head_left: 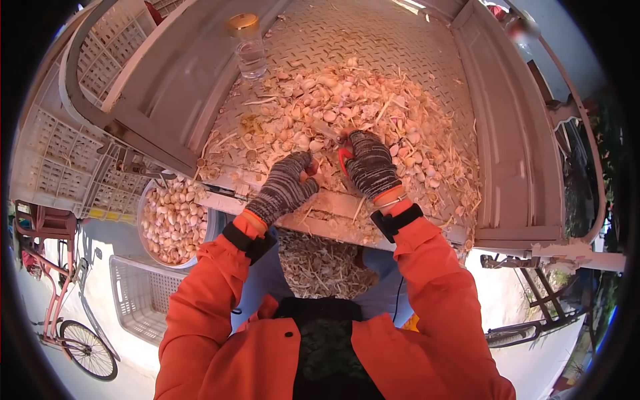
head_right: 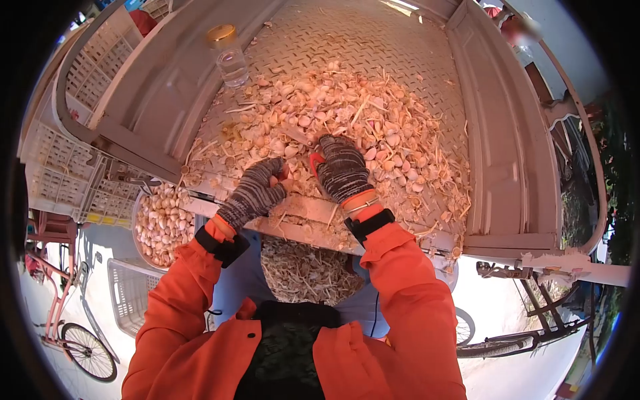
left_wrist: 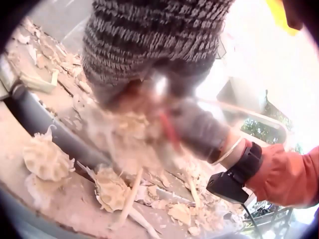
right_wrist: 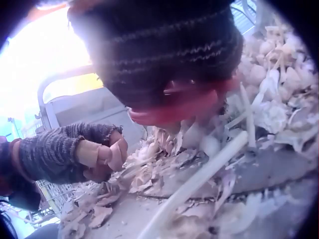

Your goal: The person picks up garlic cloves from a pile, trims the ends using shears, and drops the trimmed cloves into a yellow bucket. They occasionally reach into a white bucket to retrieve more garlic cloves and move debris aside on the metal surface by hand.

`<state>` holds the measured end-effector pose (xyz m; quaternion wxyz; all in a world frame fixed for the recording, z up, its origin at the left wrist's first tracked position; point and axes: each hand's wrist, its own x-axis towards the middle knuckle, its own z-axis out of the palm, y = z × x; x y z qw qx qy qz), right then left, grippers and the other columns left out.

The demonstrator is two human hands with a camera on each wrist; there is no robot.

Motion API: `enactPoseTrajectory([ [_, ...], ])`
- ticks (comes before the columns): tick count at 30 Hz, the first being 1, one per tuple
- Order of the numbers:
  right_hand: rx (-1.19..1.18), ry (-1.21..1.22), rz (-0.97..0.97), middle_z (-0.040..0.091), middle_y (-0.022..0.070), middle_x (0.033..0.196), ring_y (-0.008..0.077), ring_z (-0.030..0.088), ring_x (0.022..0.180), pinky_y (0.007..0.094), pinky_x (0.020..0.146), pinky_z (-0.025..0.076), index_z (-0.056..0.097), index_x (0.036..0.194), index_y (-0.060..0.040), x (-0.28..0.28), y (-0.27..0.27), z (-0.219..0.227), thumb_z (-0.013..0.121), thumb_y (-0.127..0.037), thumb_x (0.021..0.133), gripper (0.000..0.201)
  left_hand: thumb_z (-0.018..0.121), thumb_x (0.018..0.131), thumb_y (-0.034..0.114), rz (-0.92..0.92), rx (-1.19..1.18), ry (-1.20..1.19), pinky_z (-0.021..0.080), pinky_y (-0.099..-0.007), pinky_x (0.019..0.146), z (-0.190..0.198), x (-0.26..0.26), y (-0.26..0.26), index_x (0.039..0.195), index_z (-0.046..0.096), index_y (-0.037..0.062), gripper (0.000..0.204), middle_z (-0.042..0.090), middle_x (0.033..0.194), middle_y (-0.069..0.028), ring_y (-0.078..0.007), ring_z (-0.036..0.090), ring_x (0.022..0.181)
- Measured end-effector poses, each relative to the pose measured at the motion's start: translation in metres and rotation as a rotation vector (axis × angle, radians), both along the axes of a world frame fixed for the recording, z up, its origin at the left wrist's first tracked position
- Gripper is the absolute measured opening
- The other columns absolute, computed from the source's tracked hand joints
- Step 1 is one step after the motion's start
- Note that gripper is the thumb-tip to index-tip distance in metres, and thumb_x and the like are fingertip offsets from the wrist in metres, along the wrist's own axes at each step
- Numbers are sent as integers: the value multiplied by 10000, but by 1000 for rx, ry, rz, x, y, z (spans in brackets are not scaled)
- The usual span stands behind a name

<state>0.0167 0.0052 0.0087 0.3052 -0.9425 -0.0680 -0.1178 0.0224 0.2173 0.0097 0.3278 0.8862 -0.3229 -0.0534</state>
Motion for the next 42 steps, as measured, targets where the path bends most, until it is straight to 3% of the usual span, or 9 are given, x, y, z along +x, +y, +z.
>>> enactPoseTrajectory([
  [3,-185,64,-63,634,187,960,367,602,933,430,803,477,571,1117,-67,0,16,7,594,-109,803,317,579,830,147,286,-998,1168,509,-306,671,0,-7,10,964,564,31,177,603,1003,-123,-212,608,827],
  [6,-93,35,-14,632,182,949,370,607,908,445,790,475,560,1133,-75,-3,14,9,619,-100,785,355,534,862,133,385,-1179,1401,507,-299,656,11,-9,-2,1015,563,14,196,587,1012,-128,-198,591,804],
  [14,324,-92,91,607,70,871,170,598,749,280,672,495,575,1146,-107,-64,19,48,605,66,753,431,586,930,285,344,-836,1171,455,-239,541,22,-28,-40,996,634,1,295,583,760,-19,-106,511,606],
  [20,313,-148,-274,617,70,857,133,593,757,261,677,490,583,1135,-71,-104,-39,30,628,28,795,357,668,875,213,617,-529,229,424,-235,577,19,12,20,1004,689,54,206,595,762,-1,-70,479,641],
  [26,279,-71,-223,605,56,843,135,570,745,251,697,479,581,1166,-89,-115,-21,41,629,42,767,423,684,758,130,388,62,226,498,-341,668,12,31,13,1135,617,73,387,593,777,-99,-218,584,682],
  [28,364,-12,-168,616,67,860,148,588,757,259,701,486,573,1178,-85,-115,-15,37,630,40,764,436,689,757,150,209,248,-94,502,-378,726,8,30,1,1146,609,57,408,626,832,-141,-286,624,771],
  [32,563,-36,-138,638,90,896,163,622,801,273,715,502,571,1179,-84,-96,-1,14,638,35,755,446,683,774,169,226,57,-76,501,-391,772,-9,23,-9,1048,641,-2,326,643,905,-196,-352,623,846],
  [37,612,-56,-47,630,81,874,154,593,746,279,696,502,572,1168,-64,-103,12,28,687,-29,761,424,680,843,123,247,-375,455,480,-218,654,15,-6,-12,1018,645,28,203,606,774,14,-50,532,681],
  [42,527,109,-28,577,31,742,130,513,635,280,591,466,615,1101,-18,-163,12,46,819,-228,704,494,689,833,103,173,-848,627,408,-168,611,44,-73,-19,996,607,37,194,522,722,62,-20,453,654],
])
